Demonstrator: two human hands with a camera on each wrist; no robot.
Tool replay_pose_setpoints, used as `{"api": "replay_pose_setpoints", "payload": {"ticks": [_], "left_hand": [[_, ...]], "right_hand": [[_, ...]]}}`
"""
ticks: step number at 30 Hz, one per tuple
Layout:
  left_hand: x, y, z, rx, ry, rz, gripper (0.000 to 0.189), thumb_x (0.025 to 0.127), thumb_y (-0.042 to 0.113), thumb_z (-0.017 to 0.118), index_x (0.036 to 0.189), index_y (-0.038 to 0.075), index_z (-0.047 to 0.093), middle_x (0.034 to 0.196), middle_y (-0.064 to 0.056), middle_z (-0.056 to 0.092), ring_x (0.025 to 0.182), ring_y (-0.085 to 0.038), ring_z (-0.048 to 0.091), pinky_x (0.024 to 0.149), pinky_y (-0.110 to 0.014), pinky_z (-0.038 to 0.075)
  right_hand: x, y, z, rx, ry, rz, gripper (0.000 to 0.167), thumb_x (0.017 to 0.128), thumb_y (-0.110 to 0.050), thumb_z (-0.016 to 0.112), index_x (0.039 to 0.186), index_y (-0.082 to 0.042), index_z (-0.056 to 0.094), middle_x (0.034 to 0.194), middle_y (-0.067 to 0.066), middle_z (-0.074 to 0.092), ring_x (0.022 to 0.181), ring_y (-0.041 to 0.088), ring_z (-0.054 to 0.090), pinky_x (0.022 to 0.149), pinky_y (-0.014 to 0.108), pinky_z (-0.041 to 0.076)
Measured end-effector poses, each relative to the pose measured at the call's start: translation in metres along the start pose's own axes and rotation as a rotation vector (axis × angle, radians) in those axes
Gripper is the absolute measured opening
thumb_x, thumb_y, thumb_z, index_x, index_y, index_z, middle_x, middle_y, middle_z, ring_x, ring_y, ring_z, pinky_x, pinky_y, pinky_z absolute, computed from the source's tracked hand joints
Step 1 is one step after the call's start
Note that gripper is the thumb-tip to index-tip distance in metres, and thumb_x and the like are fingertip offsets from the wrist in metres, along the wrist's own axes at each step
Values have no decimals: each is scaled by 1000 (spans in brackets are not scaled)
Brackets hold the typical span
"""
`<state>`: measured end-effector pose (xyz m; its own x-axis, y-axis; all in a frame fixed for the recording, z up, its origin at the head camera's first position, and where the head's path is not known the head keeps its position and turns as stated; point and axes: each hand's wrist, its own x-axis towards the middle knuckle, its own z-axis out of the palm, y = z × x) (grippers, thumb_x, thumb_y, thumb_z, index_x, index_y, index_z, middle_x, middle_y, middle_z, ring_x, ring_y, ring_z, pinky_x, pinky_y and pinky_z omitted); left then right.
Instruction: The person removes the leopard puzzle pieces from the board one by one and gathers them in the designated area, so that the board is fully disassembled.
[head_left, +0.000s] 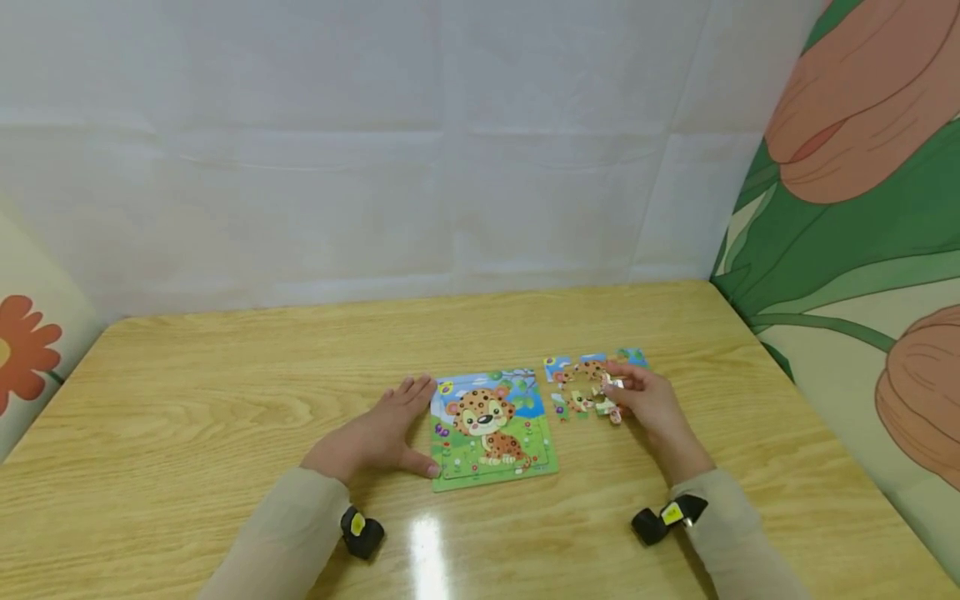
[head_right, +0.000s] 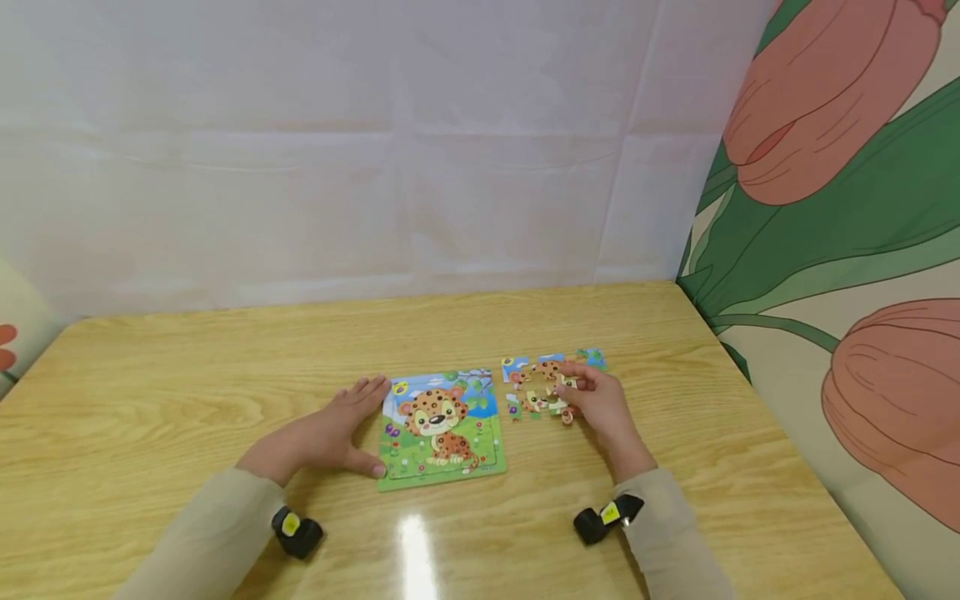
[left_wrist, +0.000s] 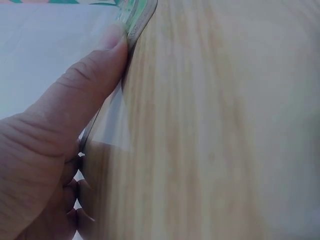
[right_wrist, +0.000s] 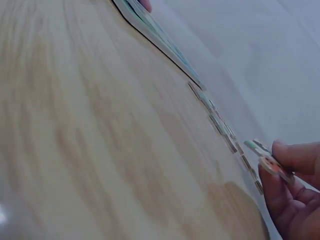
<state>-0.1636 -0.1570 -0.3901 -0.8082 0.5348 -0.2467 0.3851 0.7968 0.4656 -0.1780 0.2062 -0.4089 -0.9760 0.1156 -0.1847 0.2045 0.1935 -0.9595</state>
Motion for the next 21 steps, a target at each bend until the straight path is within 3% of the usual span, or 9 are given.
{"api": "replay_pose_setpoints", "payload": {"ticks": [11, 21], "left_hand": [[-1, 1, 0, -16, -1, -5, 121, 63, 53, 77, 147, -2, 10, 154, -18, 5, 141, -38, 1, 114, -52, 3], [0, -1, 1, -12, 2, -5, 122, 62, 56, 76, 147, -2, 9, 155, -18, 5, 141, -38, 1, 114, -53, 3]], "right_hand": [[6, 3, -3, -152, 46, -10, 36, 84, -3, 65, 119, 2, 59, 78, -1, 50, 61, 5, 45, 51, 16, 47], [7, -2, -1, -486, 89, -126, 26, 80, -10, 70, 102, 3, 64, 76, 4, 52, 72, 17, 46, 58, 24, 39]]}}
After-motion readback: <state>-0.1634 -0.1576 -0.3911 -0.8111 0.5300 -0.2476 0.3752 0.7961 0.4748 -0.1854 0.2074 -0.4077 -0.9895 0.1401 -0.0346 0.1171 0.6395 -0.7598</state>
